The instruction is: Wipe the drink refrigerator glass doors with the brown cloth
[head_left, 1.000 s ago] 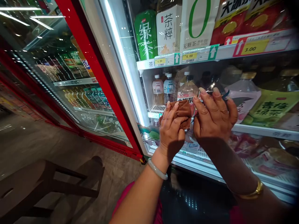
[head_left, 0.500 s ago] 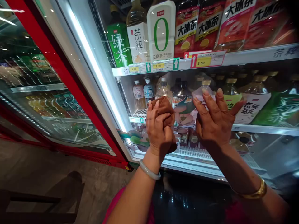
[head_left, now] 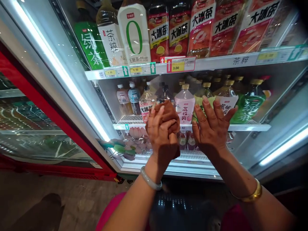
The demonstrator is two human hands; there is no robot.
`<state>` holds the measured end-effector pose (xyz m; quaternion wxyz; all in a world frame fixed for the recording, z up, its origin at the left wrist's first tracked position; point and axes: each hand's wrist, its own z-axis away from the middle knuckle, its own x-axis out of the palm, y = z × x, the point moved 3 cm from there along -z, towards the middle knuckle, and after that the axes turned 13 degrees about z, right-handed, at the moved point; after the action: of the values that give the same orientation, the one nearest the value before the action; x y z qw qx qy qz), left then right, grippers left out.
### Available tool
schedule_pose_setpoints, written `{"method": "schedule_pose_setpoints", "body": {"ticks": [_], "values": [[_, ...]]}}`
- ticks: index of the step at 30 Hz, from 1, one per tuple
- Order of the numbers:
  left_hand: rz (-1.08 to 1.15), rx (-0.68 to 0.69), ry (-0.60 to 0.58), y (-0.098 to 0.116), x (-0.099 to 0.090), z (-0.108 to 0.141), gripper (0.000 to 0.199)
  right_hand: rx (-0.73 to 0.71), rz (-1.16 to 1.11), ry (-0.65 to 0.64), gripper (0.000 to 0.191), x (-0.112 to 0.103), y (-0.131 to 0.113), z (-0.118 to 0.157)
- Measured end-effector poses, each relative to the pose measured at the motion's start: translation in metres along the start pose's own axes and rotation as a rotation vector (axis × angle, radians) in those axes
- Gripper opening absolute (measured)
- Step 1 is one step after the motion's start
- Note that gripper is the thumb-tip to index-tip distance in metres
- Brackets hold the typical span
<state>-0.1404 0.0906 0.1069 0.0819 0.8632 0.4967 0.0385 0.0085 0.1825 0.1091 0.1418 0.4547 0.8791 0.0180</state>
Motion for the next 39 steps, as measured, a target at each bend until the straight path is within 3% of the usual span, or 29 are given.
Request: {"method": "schedule_pose_setpoints", "body": {"ticks": [4, 6, 13, 18, 20, 25, 27, 35, 37, 39], "values": [[0.067, 0.118, -0.238, 0.018, 0.023, 0.023, 0.032, -0.011, -0.013, 0.005, 0.071, 0.001, 0.004, 0.004], [0.074, 0.147, -0.279, 0.019, 0.026, 0.023, 0.031, -0.034, -0.012, 0.007, 0.069, 0.0, 0.007, 0.005], [-0.008, 0.119, -0.023, 0.012, 0.019, -0.006, 0.032, 0.017, 0.0, 0.005, 0.071, -0.006, 0.033, 0.01], [0.059, 0.204, -0.283, 0.032, 0.042, 0.015, 0.031, -0.005, 0.004, 0.05, 0.074, -0.006, 0.036, 0.013], [0.078, 0.221, -0.319, 0.034, 0.045, 0.014, 0.032, -0.016, 0.01, 0.076, 0.073, -0.006, 0.035, 0.012], [0.021, 0.14, -0.103, 0.026, 0.036, -0.008, 0.032, -0.025, 0.026, 0.07, 0.072, -0.008, 0.033, 0.011], [-0.019, 0.11, -0.089, 0.026, 0.036, -0.008, 0.038, -0.027, 0.028, 0.079, 0.07, -0.008, 0.033, 0.011], [-0.161, 0.164, -0.567, 0.033, 0.035, 0.005, 0.075, -0.028, 0.016, 0.081, 0.065, -0.007, 0.034, 0.012], [-0.194, 0.218, -0.585, 0.026, 0.031, 0.007, 0.072, -0.024, 0.015, 0.083, 0.065, -0.006, 0.034, 0.013], [-0.212, 0.285, -0.531, 0.019, 0.028, 0.01, 0.061, -0.027, 0.014, 0.103, 0.064, -0.005, 0.033, 0.013]]}}
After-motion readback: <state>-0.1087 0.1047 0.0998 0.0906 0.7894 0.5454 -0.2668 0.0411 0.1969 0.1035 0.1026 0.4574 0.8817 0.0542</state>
